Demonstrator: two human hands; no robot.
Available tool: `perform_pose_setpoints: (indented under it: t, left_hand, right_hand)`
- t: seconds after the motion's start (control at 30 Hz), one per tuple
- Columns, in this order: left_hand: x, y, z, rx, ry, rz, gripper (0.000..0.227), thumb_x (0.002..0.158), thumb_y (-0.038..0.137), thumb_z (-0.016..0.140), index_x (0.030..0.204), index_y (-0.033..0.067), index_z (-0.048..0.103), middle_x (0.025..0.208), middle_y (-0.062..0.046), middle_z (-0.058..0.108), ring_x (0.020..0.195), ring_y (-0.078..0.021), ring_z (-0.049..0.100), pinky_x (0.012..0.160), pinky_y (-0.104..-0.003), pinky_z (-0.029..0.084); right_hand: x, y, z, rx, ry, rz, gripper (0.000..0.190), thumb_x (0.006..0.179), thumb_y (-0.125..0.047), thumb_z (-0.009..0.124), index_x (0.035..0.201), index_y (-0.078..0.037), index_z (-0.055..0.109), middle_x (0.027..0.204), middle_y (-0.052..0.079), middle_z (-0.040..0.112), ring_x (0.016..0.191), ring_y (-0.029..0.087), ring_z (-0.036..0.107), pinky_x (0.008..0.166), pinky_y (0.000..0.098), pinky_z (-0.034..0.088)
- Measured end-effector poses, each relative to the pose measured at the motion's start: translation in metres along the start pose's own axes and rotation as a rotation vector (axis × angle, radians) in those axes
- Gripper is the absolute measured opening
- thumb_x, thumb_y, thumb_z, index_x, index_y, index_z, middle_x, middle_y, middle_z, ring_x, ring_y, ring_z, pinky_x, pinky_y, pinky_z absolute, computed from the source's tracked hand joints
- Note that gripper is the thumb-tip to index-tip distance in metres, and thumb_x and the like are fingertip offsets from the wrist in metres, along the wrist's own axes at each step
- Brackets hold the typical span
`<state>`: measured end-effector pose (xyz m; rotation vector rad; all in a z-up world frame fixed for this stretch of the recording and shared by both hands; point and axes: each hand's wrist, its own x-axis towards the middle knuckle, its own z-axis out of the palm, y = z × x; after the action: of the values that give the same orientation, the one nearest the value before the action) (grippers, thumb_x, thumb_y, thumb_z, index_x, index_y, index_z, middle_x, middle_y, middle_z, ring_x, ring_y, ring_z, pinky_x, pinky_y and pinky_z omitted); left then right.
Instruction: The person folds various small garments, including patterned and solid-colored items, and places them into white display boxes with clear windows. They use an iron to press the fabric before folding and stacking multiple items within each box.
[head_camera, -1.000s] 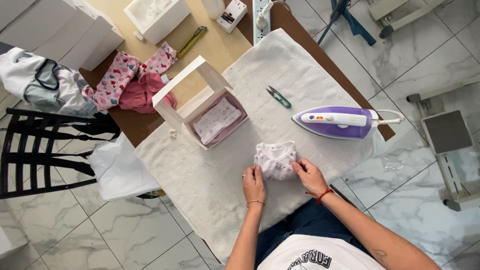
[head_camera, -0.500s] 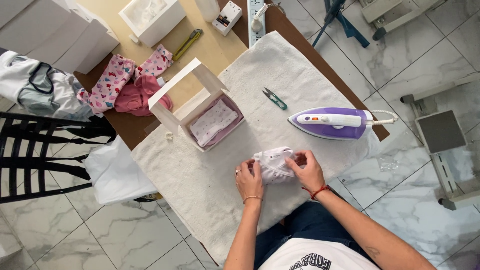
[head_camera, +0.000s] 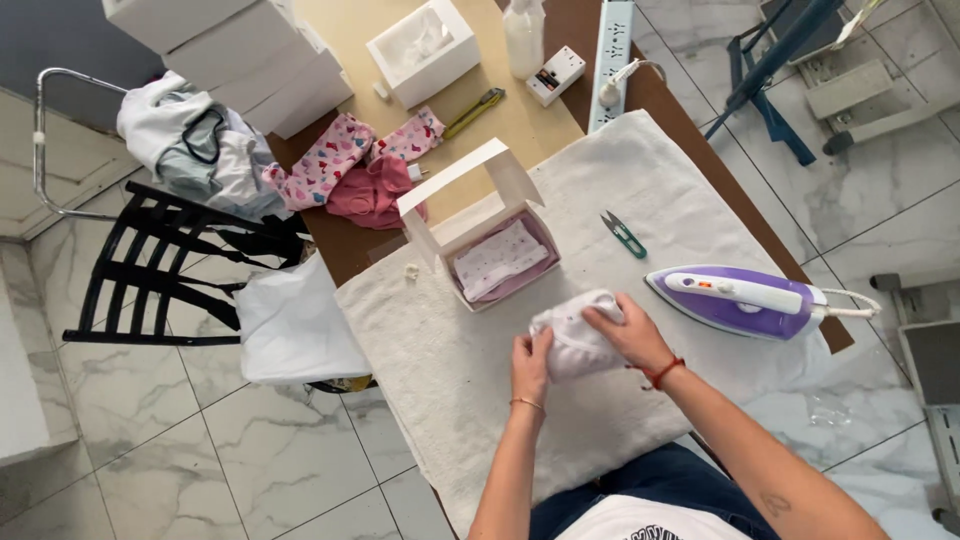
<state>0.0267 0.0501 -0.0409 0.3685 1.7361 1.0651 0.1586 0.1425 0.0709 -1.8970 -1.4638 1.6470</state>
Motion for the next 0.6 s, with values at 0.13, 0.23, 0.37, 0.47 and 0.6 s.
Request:
perform_pose_setpoints:
  t: [0.13, 0.23, 0.37, 0.47, 0.6]
  left_hand:
    - [0.016, 0.09, -0.03, -0.192, 0.236, 0.283, 0.033, 0.076, 0.04, 0.066, 0.085, 0.0129, 0.049, 0.073, 0.003, 0.049, 0.073, -0.0089, 0.044, 0.069, -0.021, 0.038]
    - [0.033, 0.123, -0.049, -0.129, 0.361, 0.244, 0.039, 0.076, 0.04, 0.065, 0.097, 0.0123, 0.047, 0.065, 0.004, 0.049, 0.06, -0.0078, 0.047, 0.052, -0.019, 0.038]
    - [0.04, 0.125, -0.053, -0.022, 0.366, 0.075, 0.035, 0.077, 0.024, 0.059, 0.107, 0.0147, 0.044, 0.096, -0.005, 0.063, 0.087, -0.0142, 0.059, 0.066, -0.023, 0.049]
    - [0.02, 0.131, -0.051, 0.021, 0.378, 0.064, 0.049, 0.066, 0.009, 0.059, 0.113, 0.01, 0.045, 0.115, -0.01, 0.052, 0.104, -0.0189, 0.055, 0.079, -0.027, 0.052]
    - [0.029, 0.088, -0.058, 0.144, 0.644, 0.201, 0.048, 0.067, 0.02, 0.069, 0.11, 0.0152, 0.049, 0.108, -0.008, 0.043, 0.101, -0.0248, 0.049, 0.067, -0.027, 0.053]
  right_hand:
    - [0.019, -0.077, 0.02, 0.348, -0.121, -0.209, 0.035, 0.07, -0.029, 0.073, 0.09, -0.01, 0.052, 0.071, -0.002, 0.054, 0.065, 0.009, 0.051, 0.055, 0.0192, 0.044]
    - [0.068, -0.106, 0.044, 0.201, -0.18, -0.266, 0.042, 0.069, -0.037, 0.072, 0.1, -0.014, 0.056, 0.078, 0.004, 0.059, 0.075, 0.012, 0.052, 0.063, 0.0254, 0.045]
    - [0.096, -0.118, 0.065, -0.171, -0.18, -0.218, 0.074, 0.072, -0.054, 0.058, 0.125, -0.005, 0.04, 0.119, 0.02, 0.049, 0.115, 0.031, 0.042, 0.096, 0.0429, 0.035]
    - [0.135, -0.096, 0.073, -0.396, -0.247, -0.17, 0.067, 0.076, -0.054, 0.051, 0.114, 0.0, 0.051, 0.112, 0.022, 0.055, 0.111, 0.032, 0.047, 0.095, 0.0414, 0.038]
    - [0.1, -0.121, 0.073, -0.362, -0.137, -0.179, 0.076, 0.073, -0.058, 0.052, 0.124, -0.002, 0.041, 0.121, 0.02, 0.048, 0.113, 0.032, 0.045, 0.096, 0.0411, 0.036]
